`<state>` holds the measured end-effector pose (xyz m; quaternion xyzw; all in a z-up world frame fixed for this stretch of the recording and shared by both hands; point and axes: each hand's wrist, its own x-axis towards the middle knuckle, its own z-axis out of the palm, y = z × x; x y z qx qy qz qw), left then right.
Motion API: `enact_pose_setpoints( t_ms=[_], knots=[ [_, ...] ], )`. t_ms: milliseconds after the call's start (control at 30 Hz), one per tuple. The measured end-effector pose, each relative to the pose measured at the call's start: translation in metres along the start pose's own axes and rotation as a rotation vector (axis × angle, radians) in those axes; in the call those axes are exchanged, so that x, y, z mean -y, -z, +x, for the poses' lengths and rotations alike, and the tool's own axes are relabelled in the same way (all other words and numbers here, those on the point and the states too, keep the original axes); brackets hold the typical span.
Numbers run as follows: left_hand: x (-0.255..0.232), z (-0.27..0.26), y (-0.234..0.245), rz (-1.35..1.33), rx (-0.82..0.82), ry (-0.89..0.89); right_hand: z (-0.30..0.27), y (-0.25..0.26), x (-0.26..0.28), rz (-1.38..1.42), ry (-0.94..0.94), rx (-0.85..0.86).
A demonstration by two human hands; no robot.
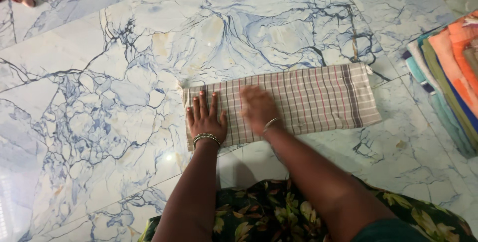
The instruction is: The person folds two towels on a marble-patterned floor. They first fold a green and white checkered towel, then a beige and red checkered towel, smoothing each one before stacking them.
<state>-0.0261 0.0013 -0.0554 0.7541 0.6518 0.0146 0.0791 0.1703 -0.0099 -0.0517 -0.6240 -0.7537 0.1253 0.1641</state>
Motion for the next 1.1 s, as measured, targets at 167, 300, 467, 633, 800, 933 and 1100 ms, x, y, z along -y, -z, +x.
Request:
enact_pose_setpoints(
  t_ms=[167, 300, 467, 633, 800, 933, 1100],
  knots=[
    [0.002, -0.001, -0.005, 0.017, -0.012, 0.005, -0.009, 0.044, -0.131, -0.144, -0.297, -0.086],
    [0.0, -0.001, -0.007, 0.009, -0.015, 0.014, -0.045, 0.069, -0.222, -0.325, -0.468, -0.043],
    [0.0, -0.001, -0.003, 0.007, -0.006, 0.013, -0.041, 0.058, -0.248, -0.29, -0.667, 0.044],
    [-0.004, 0.0, -0.001, 0.018, 0.009, 0.016, 0.008, 0.005, -0.136, -0.02, -0.144, -0.405],
    [-0.004, 0.004, 0.005, 0.112, 0.146, 0.04, 0.013, -0.043, 0.036, 0.112, 0.418, -0.221],
    [-0.004, 0.003, 0.003, 0.061, 0.022, 0.015, 0.015, -0.027, 0.041, -0.004, 0.141, -0.076],
    [-0.001, -0.002, 0.0, -0.028, 0.015, 0.032, -0.001, 0.007, -0.075, -0.135, -0.129, -0.123]
  ],
)
